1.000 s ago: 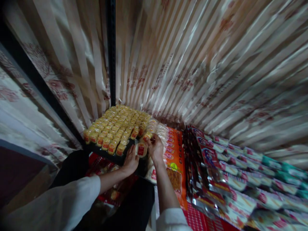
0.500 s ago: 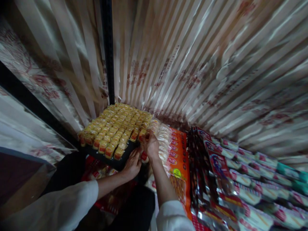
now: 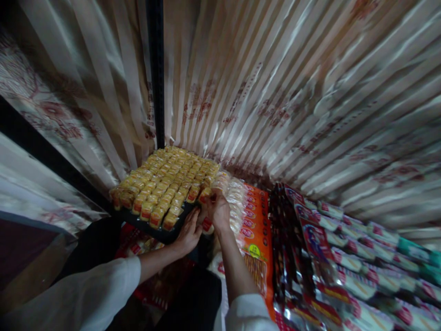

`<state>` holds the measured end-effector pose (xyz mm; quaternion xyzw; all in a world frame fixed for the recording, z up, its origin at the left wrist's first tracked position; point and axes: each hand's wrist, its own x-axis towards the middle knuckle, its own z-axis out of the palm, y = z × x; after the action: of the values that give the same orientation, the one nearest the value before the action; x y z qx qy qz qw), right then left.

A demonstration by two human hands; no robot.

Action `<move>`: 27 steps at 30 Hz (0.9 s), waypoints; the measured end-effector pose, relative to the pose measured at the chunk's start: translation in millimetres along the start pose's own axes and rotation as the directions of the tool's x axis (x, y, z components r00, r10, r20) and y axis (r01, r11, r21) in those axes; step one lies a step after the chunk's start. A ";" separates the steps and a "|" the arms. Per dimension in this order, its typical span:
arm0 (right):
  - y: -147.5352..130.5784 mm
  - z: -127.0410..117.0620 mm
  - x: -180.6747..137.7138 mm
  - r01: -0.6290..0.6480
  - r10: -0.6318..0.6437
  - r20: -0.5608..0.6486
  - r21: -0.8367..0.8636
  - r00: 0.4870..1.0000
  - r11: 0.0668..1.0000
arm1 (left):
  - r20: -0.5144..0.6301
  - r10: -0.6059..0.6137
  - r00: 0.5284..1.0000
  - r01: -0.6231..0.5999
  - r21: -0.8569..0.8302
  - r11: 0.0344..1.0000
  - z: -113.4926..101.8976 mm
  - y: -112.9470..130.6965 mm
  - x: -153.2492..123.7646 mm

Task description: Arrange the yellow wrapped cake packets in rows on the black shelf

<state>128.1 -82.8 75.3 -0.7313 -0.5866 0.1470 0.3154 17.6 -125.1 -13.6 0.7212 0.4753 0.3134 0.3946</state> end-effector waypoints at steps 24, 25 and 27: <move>0.2 14.5 0.9 0.109 -0.097 0.051 -0.363 0.994 0.925 | -0.025 0.125 0.992 -0.125 0.010 0.992 11.5 2.9 6.6; 0.1 14.8 1.4 0.117 -0.105 0.054 -0.388 0.993 0.914 | -0.033 0.130 0.991 -0.130 0.000 0.991 11.2 3.1 6.3; -0.9 15.7 2.1 0.128 -0.115 0.056 -0.415 0.992 0.901 | -0.045 0.126 0.991 -0.127 -0.022 0.992 10.7 4.0 6.2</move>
<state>118.8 -76.1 64.3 -0.7416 -0.6535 0.0090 0.1514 30.4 -123.2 -14.9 0.7380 0.4333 0.3591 0.3724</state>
